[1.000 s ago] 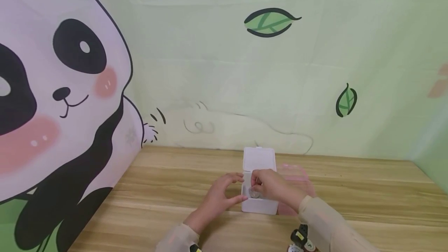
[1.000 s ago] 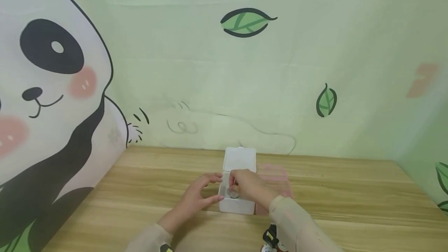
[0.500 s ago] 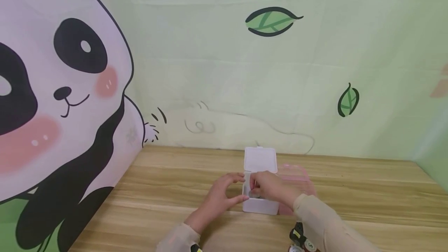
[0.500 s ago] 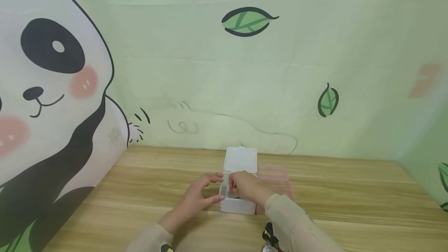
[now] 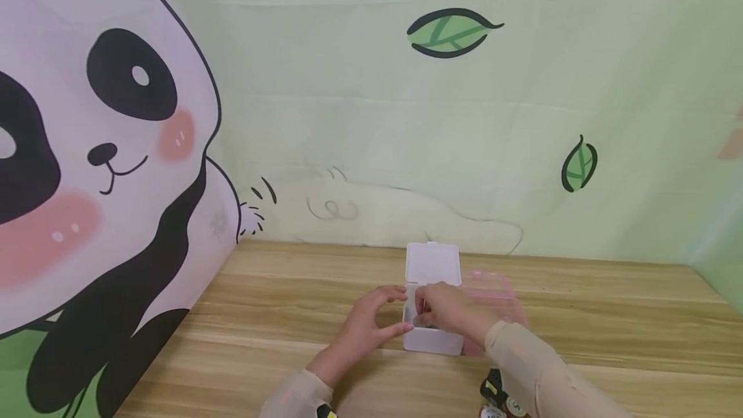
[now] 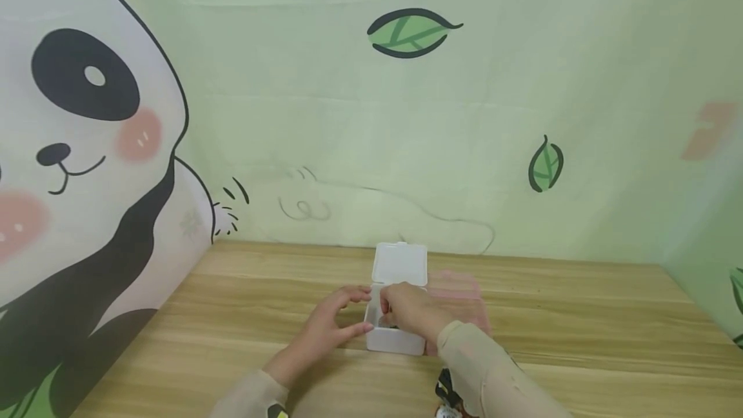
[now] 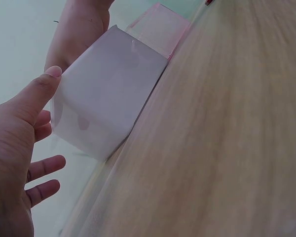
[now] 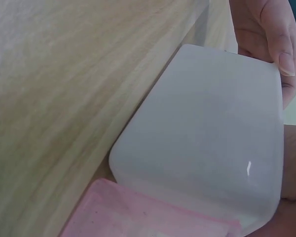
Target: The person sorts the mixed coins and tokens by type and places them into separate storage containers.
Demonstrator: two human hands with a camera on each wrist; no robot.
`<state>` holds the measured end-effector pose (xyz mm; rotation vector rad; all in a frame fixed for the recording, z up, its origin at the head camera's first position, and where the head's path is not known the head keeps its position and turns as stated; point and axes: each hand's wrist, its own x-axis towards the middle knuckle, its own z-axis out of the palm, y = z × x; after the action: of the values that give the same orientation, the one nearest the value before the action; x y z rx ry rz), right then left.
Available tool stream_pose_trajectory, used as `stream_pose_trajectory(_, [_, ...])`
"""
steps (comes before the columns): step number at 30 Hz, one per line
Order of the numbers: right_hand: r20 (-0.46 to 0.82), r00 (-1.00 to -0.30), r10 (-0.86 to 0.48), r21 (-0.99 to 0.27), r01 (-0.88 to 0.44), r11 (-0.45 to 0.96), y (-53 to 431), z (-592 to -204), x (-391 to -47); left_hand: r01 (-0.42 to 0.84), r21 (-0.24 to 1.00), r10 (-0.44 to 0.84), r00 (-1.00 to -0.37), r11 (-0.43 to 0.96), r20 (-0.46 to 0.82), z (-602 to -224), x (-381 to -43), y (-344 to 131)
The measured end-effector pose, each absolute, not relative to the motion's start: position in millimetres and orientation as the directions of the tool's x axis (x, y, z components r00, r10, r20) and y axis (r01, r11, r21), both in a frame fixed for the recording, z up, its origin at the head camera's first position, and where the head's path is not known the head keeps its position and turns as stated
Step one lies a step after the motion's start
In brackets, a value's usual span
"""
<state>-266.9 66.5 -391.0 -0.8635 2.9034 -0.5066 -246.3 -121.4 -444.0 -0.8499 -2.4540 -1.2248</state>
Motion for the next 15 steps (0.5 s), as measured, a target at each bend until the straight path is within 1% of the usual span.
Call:
stream_pose_trajectory(5, [0.043,-0.836,-0.548,-0.291,-0.535,0.793,68.9,-388.8,-266.0,0.621,0.634,0.386,-0.784,0.462,0.486,-442.8,-245.3,-121.5])
stream_pose_trajectory(10, [0.045,-0.838,-0.544,-0.294,-0.531,0.794,70.0,-385.8,-262.4,0.608,0.648,0.381,-0.794,0.458,0.474,-442.3,-244.6,-121.0])
stream_pose_trajectory(15, [0.073,-0.834,-0.547,-0.304,-0.541,0.784,72.4,-383.8,-259.1,0.607,0.653,0.381,-0.794,0.453,0.474,-442.4,-244.7,-120.5])
